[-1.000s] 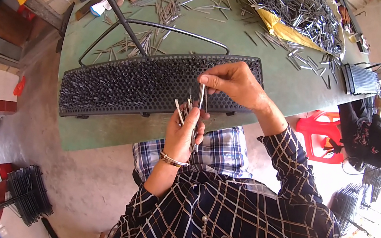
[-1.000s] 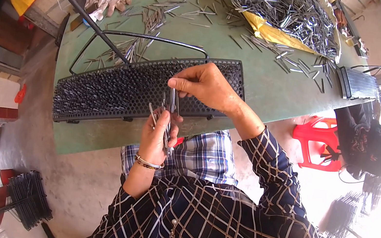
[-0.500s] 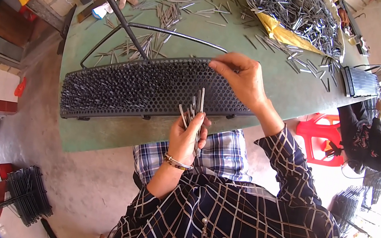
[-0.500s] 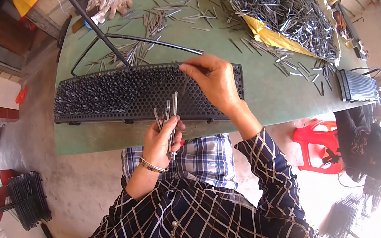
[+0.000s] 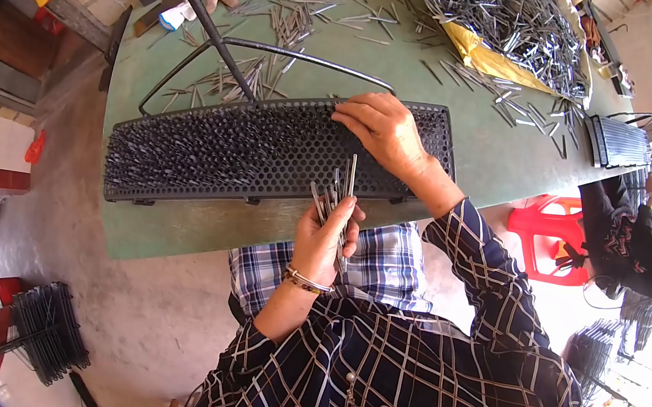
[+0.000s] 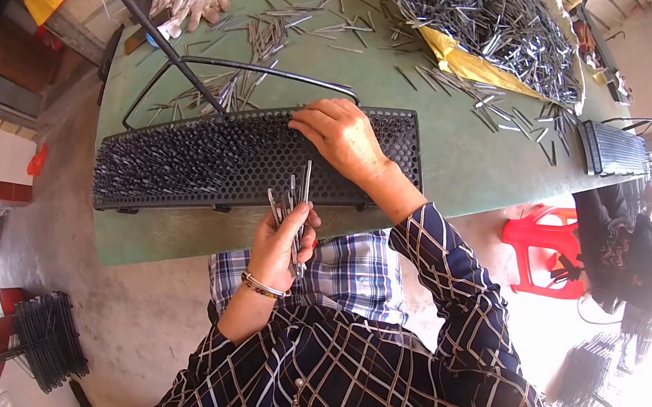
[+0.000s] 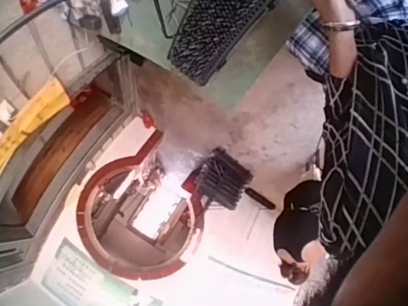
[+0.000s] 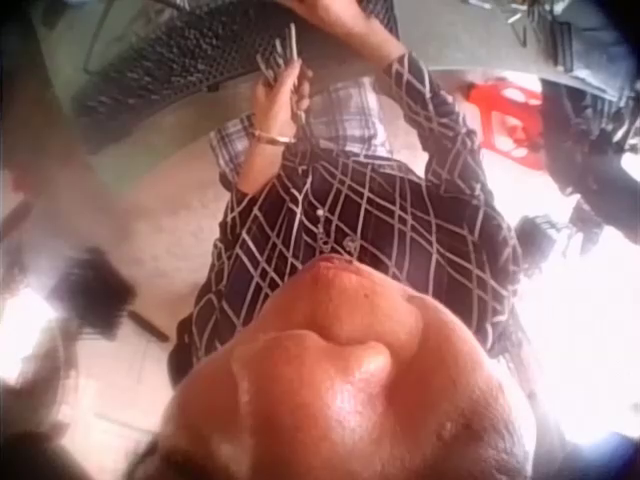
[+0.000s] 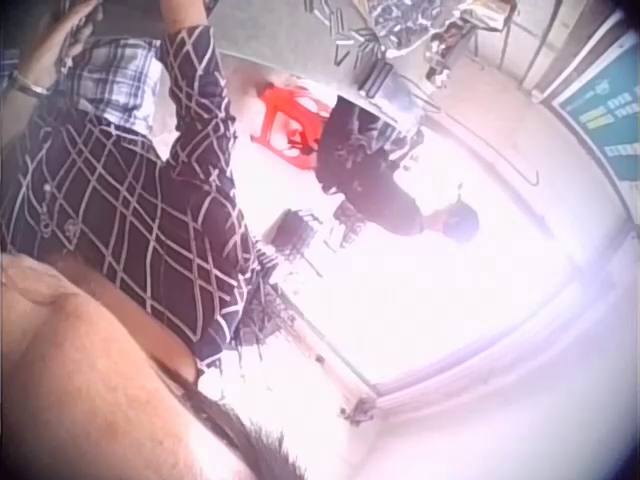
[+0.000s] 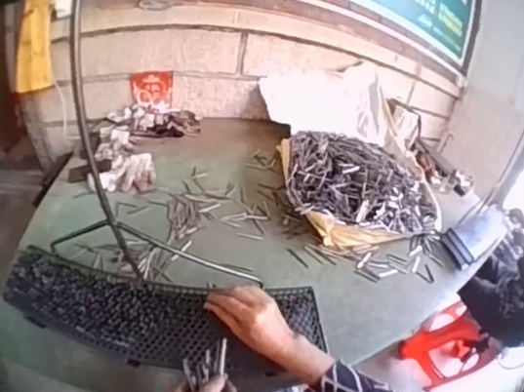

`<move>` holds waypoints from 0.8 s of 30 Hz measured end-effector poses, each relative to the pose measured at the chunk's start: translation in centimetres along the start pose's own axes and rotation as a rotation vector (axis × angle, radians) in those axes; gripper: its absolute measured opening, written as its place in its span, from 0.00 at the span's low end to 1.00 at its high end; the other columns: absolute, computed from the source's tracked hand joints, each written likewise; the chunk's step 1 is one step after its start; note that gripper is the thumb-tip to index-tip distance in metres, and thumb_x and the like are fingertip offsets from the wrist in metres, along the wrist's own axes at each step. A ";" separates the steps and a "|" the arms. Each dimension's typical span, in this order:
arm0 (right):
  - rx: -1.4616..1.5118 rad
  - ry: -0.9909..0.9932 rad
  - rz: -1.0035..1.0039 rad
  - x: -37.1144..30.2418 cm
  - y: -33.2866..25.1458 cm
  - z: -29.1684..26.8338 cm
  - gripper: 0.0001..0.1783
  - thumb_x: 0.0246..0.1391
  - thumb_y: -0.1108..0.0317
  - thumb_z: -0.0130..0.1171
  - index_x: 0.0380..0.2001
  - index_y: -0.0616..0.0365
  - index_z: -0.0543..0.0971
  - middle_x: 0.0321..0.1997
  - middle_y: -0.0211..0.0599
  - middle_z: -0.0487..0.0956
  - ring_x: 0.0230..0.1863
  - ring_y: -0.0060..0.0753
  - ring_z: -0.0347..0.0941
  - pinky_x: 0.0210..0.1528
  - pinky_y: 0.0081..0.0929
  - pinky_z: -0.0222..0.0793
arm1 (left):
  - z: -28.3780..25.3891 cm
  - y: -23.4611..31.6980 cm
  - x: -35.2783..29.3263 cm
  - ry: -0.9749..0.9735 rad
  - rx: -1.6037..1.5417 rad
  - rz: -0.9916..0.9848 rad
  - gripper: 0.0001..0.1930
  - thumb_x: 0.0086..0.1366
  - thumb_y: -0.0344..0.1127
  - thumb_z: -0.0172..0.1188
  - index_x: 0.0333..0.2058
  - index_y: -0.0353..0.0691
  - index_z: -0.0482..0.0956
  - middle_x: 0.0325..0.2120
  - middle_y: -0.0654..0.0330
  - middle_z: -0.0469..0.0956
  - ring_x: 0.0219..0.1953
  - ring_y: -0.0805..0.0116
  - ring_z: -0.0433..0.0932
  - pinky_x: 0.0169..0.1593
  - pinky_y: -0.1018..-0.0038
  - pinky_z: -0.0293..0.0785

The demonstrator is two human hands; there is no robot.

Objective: Manually inserting small metal pins into the holes of a perforated mesh sheet on a workbench.

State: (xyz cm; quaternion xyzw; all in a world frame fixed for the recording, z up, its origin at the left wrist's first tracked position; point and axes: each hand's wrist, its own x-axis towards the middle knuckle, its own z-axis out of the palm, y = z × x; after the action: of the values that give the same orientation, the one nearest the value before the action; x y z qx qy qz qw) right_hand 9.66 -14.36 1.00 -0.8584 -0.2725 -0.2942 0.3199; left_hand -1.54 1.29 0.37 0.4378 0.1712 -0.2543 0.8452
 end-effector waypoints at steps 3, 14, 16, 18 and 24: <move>-0.015 -0.004 -0.010 0.2 -0.6 -0.6 0.09 0.46 0.71 0.62 0.34 0.60 0.80 0.34 0.38 0.78 0.34 0.39 0.75 0.37 0.30 0.72 | -0.2 0.0 0.1 0.002 -0.007 0.024 0.08 0.61 0.36 0.59 0.34 0.38 0.75 0.26 0.60 0.76 0.19 0.80 0.70 0.14 0.85 0.60; 0.113 -0.024 0.284 -0.2 -1.4 -1.5 0.12 0.50 0.69 0.60 0.38 0.62 0.79 0.37 0.41 0.78 0.37 0.42 0.75 0.38 0.31 0.71 | 0.4 0.5 0.0 0.031 0.025 0.074 0.08 0.62 0.36 0.58 0.34 0.37 0.76 0.25 0.61 0.75 0.18 0.81 0.69 0.14 0.85 0.61; 0.114 -0.113 0.145 -0.2 -0.6 -1.0 0.11 0.49 0.69 0.61 0.37 0.61 0.79 0.36 0.40 0.78 0.37 0.42 0.75 0.39 0.33 0.70 | 0.5 0.4 -0.1 0.028 0.024 0.047 0.08 0.61 0.36 0.59 0.30 0.40 0.72 0.24 0.62 0.75 0.18 0.81 0.70 0.15 0.84 0.61; 0.062 -0.108 0.128 -0.4 -0.6 -1.1 0.11 0.48 0.70 0.61 0.36 0.60 0.79 0.36 0.39 0.78 0.37 0.42 0.75 0.39 0.33 0.70 | 0.5 0.5 -0.2 0.026 0.020 0.049 0.08 0.61 0.36 0.59 0.30 0.40 0.72 0.23 0.62 0.75 0.18 0.81 0.70 0.15 0.85 0.61; -0.065 -0.052 0.051 -1.1 -1.2 -1.0 0.10 0.47 0.70 0.61 0.35 0.59 0.80 0.35 0.39 0.78 0.36 0.40 0.75 0.39 0.32 0.70 | 0.4 0.4 0.0 0.033 0.006 0.041 0.08 0.61 0.36 0.59 0.30 0.40 0.72 0.23 0.62 0.75 0.18 0.81 0.69 0.15 0.85 0.61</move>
State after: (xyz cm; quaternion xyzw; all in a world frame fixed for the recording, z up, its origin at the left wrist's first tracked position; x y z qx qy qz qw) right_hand 7.81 -14.59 1.29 -0.8823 -0.2491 -0.2724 0.2922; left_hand -1.32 1.19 0.86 0.4477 0.1755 -0.2301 0.8460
